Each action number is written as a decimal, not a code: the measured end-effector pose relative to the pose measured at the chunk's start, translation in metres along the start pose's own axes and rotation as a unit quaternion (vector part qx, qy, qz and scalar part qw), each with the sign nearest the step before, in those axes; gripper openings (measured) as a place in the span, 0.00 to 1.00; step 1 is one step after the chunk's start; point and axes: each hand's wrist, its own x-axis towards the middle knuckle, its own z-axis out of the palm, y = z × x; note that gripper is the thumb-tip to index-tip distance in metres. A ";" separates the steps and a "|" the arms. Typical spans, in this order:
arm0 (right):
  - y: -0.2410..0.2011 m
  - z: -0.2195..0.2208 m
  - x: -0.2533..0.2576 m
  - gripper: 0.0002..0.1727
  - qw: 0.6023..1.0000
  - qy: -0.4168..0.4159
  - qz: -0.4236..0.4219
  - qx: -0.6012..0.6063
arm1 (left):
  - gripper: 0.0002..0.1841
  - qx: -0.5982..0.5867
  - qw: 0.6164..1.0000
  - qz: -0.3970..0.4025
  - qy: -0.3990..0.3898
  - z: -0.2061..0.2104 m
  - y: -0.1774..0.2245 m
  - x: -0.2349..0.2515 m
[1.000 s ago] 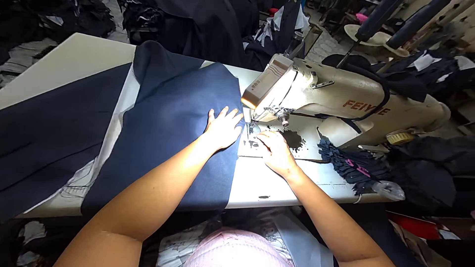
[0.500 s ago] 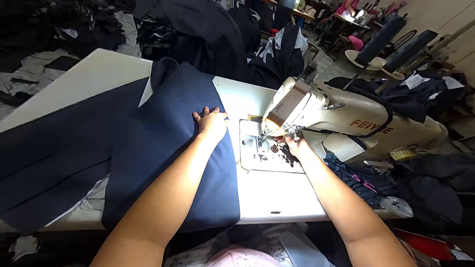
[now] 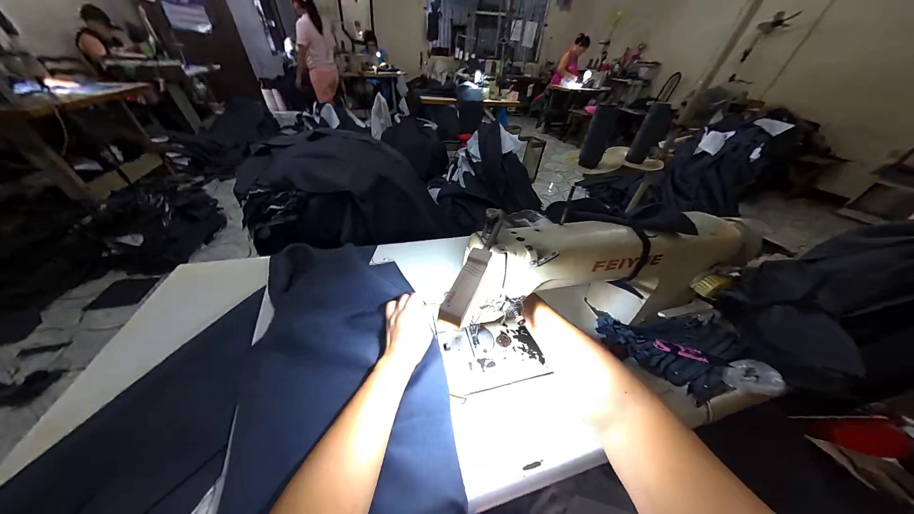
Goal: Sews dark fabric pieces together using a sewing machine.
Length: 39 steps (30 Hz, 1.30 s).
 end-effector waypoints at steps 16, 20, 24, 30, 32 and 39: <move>0.045 0.013 0.014 0.15 0.994 -0.064 -0.062 -0.070 | 0.12 -0.095 0.995 0.004 -0.009 -0.008 0.023 -0.045; 0.066 0.036 -0.049 0.25 0.932 -0.035 -0.249 -0.262 | 0.22 -0.119 0.992 -0.036 -0.026 -0.034 0.043 -0.089; 0.090 0.059 -0.085 0.28 0.835 -0.059 -0.485 -0.253 | 0.20 -0.197 0.979 0.055 0.022 -0.054 0.069 -0.147; 0.052 0.051 -0.112 0.10 0.725 -0.041 -0.660 -0.193 | 0.24 -0.185 0.976 0.052 0.100 -0.114 0.100 -0.188; 0.021 0.026 -0.133 0.09 0.712 0.038 -0.672 -0.199 | 0.24 -0.136 0.983 0.016 0.120 -0.131 0.102 -0.198; -0.019 -0.128 -0.202 0.16 0.795 0.245 -0.491 -0.258 | 0.09 -0.044 0.993 -0.109 0.001 -0.129 0.105 -0.232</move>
